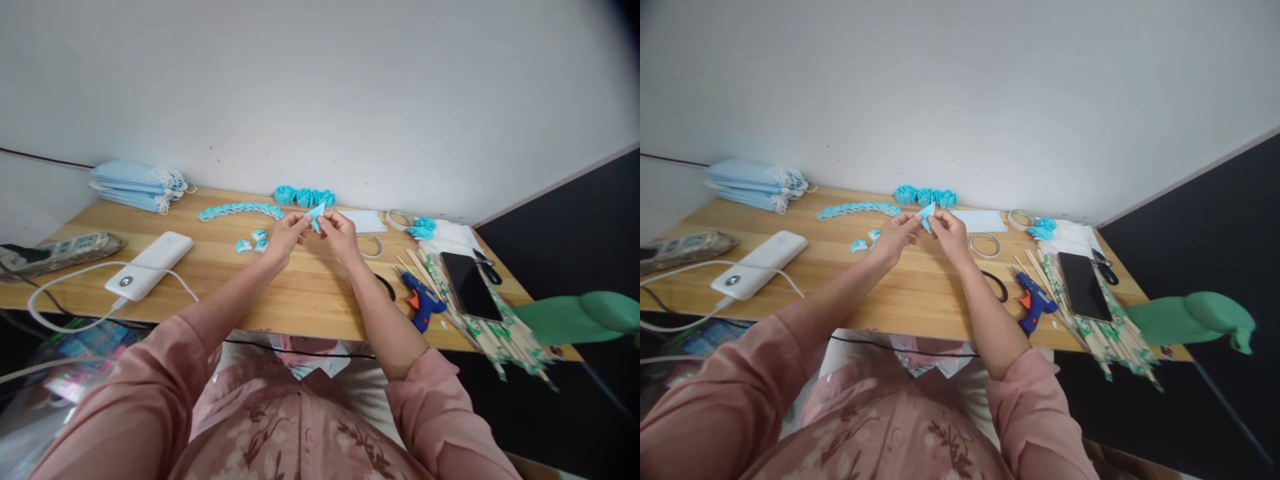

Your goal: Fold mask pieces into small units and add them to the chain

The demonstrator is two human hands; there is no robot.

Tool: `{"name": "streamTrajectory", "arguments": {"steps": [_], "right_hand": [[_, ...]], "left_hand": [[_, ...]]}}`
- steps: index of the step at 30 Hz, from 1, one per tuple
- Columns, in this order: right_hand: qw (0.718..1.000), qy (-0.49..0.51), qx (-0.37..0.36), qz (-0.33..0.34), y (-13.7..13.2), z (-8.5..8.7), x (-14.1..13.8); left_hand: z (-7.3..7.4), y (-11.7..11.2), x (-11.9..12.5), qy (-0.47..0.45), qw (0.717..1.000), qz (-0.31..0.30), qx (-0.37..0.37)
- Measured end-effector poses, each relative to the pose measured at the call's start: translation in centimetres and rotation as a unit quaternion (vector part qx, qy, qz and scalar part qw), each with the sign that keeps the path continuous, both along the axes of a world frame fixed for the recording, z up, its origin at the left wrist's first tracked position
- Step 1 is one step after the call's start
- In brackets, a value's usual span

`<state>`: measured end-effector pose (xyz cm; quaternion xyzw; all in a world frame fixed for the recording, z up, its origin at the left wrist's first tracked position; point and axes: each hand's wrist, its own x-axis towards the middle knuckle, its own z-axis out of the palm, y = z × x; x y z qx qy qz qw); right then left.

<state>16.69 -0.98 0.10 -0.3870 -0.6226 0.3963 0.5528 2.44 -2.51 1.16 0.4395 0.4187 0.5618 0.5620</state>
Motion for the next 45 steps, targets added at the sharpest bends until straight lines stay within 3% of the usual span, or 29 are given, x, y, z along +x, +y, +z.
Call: {"name": "streamTrajectory", "arguments": {"steps": [6, 10, 16, 27, 35, 45], "right_hand": [[1.0, -0.007, 0.002, -0.009, 0.0, 0.0, 0.2], [0.999, 0.043, -0.029, -0.011, 0.0, 0.5, 0.7], [0.996, 0.032, -0.074, 0.034, 0.1, 0.5, 0.8], [0.999, -0.04, -0.032, -0.012, -0.2, 0.7, 1.0], [0.997, -0.015, -0.04, -0.06, -0.2, 0.7, 1.1], [0.992, -0.104, -0.02, -0.063, -0.6, 1.1, 0.7]], "left_hand": [[-0.2, 0.9, 0.3, -0.008, 1.0, 0.011, 0.027], [-0.1, 1.3, -0.4, -0.013, 0.999, -0.025, 0.022], [-0.6, 1.4, -1.5, 0.06, 0.997, -0.05, 0.018], [-0.1, -0.3, -1.1, 0.047, 0.998, -0.04, -0.001], [-0.6, 0.0, -0.8, 0.013, 1.0, -0.009, -0.02], [-1.0, 0.2, -0.7, 0.035, 0.999, -0.02, -0.019]]}}
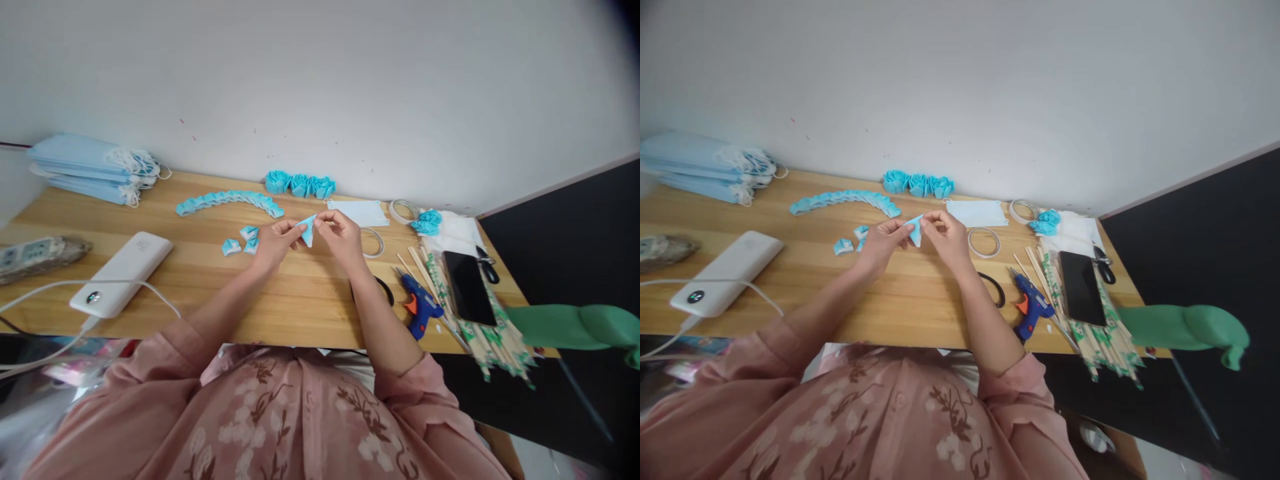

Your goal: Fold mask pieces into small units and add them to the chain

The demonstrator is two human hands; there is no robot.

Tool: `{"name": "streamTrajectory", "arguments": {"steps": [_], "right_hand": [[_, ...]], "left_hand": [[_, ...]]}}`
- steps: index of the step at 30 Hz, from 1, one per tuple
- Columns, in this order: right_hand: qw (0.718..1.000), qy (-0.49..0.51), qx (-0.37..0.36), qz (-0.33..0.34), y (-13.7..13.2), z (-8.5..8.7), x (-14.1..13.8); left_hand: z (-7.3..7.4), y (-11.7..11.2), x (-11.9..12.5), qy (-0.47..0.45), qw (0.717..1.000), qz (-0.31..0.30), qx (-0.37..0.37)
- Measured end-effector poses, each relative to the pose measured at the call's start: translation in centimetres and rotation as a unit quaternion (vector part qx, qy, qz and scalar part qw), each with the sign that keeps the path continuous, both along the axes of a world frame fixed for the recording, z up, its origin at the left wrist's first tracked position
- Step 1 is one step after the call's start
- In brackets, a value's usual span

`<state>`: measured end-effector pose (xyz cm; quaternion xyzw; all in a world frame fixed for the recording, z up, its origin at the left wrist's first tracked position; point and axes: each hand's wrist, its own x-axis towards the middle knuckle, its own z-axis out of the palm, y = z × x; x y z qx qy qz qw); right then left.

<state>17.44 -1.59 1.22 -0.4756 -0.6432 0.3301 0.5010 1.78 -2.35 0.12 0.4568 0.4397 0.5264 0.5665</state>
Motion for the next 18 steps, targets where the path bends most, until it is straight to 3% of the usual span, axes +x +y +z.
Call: {"name": "streamTrajectory", "arguments": {"steps": [18], "right_hand": [[1.0, -0.005, -0.015, -0.015, 0.0, 0.13, -0.07]], "left_hand": [[-0.02, -0.16, 0.2, 0.024, 0.999, -0.026, 0.003]]}}
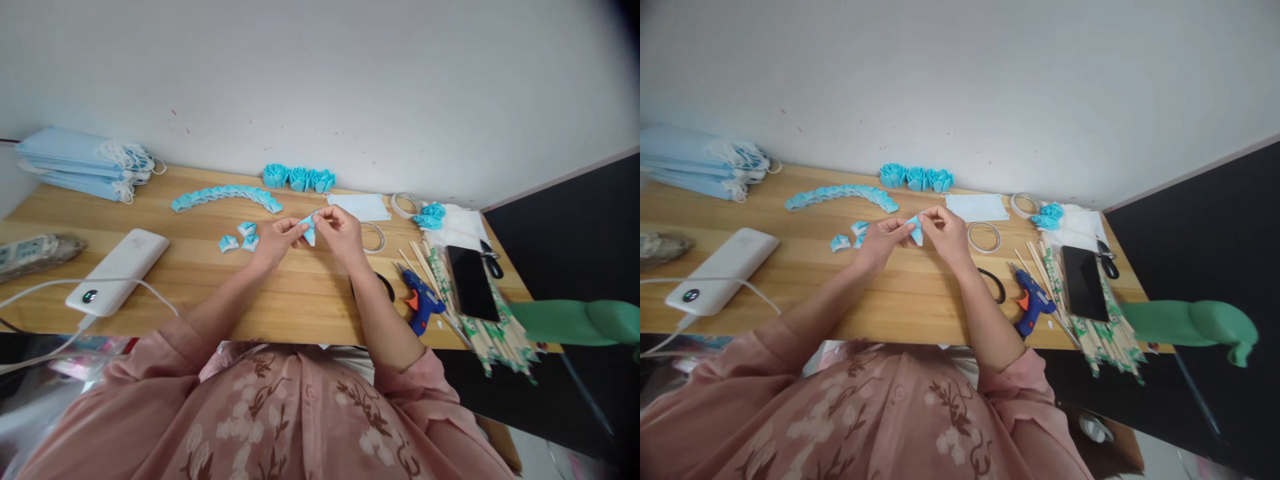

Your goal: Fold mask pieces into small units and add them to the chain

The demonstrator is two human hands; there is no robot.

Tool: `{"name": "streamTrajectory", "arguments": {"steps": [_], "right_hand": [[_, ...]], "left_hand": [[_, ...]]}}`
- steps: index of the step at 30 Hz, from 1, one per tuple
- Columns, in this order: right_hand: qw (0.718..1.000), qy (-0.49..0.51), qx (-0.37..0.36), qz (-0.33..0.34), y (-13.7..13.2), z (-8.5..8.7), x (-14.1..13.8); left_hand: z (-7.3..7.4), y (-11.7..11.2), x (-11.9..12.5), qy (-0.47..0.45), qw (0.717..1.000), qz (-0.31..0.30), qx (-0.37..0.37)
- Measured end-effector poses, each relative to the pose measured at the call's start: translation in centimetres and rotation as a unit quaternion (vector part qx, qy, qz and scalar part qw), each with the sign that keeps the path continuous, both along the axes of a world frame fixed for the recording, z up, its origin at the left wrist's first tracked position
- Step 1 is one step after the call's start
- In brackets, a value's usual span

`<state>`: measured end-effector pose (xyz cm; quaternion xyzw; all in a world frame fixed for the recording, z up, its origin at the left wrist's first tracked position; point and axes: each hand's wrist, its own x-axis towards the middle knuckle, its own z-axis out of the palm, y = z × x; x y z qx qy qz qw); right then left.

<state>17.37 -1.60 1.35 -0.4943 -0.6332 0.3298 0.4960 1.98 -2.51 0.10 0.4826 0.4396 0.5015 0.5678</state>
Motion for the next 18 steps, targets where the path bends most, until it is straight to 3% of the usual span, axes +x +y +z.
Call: {"name": "streamTrajectory", "arguments": {"steps": [6, 13, 18], "right_hand": [[1.0, 0.0, -0.003, 0.0, 0.1, -0.2, 0.0], [0.986, 0.144, -0.069, 0.039, 0.8, -0.9, 0.4], [0.989, 0.094, -0.086, 0.078, 0.9, -1.5, 0.3]], "left_hand": [[0.0, 0.0, 0.0, 0.0, 1.0, 0.003, -0.004], [0.0, 0.1, -0.2, -0.004, 1.0, 0.015, -0.004], [-0.3, 0.1, -0.1, -0.001, 1.0, 0.003, 0.014]]}}
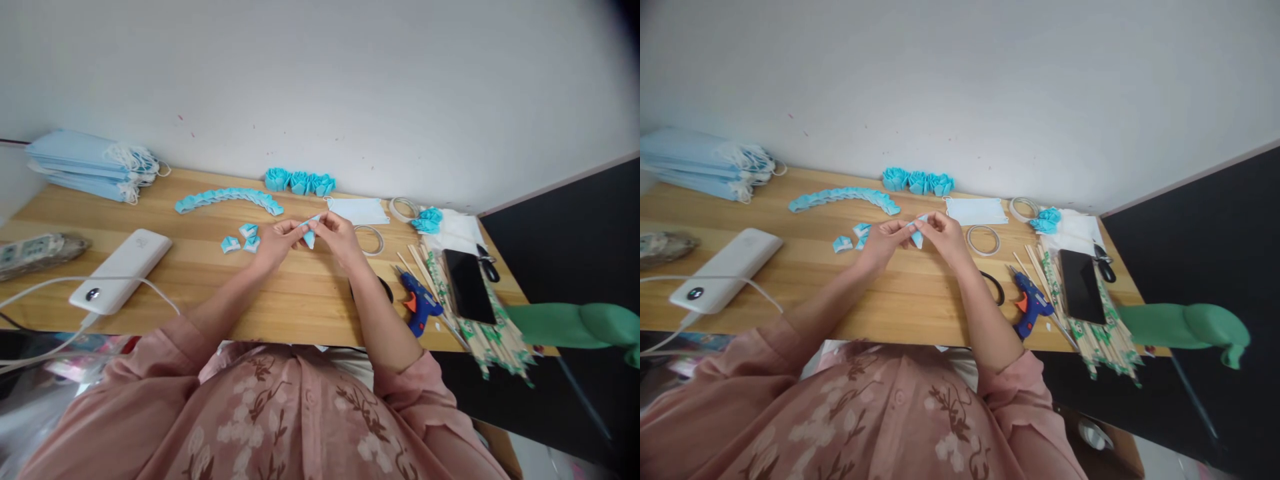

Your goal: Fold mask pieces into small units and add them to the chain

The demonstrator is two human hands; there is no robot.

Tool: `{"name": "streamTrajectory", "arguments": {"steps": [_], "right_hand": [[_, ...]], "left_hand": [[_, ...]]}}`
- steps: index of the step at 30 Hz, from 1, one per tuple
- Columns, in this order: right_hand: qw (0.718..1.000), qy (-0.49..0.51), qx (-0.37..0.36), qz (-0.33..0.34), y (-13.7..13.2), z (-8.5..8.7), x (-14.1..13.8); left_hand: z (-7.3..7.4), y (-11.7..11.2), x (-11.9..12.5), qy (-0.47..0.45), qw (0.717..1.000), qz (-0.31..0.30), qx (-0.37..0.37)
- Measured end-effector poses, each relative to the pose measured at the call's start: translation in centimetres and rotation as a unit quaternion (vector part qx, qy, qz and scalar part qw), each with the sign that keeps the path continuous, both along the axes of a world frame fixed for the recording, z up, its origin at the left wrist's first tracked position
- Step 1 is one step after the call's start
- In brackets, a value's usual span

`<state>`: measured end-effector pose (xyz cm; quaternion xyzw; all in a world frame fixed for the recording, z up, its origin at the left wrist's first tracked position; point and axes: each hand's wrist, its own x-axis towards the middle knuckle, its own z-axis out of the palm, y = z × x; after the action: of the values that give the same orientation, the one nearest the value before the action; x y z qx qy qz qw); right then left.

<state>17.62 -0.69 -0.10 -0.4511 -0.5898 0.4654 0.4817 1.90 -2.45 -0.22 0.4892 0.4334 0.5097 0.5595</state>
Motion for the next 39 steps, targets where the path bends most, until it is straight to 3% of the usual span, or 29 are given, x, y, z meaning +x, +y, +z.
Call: {"name": "streamTrajectory", "arguments": {"steps": [11, 16, 22, 27, 39], "right_hand": [[0.996, 0.018, 0.049, -0.067, -0.2, 0.4, -0.1], [0.993, -0.047, 0.083, -0.071, -0.6, 1.0, -0.1], [0.977, -0.033, 0.127, -0.169, -0.8, 1.4, -0.3], [0.984, -0.069, 0.122, -0.113, -0.8, 1.3, -0.4], [0.982, -0.097, 0.128, -0.097, -0.8, 1.0, -0.5]], "left_hand": [[0.2, 0.0, 0.1, 0.003, 1.0, 0.001, -0.008], [-0.1, 0.2, -0.1, 0.004, 1.0, 0.023, -0.003], [-0.2, 0.3, -0.2, 0.0, 0.999, 0.034, -0.005], [-0.1, 0.2, -0.1, -0.001, 1.0, 0.031, -0.001], [-0.3, 0.2, 0.0, -0.001, 1.0, 0.012, -0.003]]}}
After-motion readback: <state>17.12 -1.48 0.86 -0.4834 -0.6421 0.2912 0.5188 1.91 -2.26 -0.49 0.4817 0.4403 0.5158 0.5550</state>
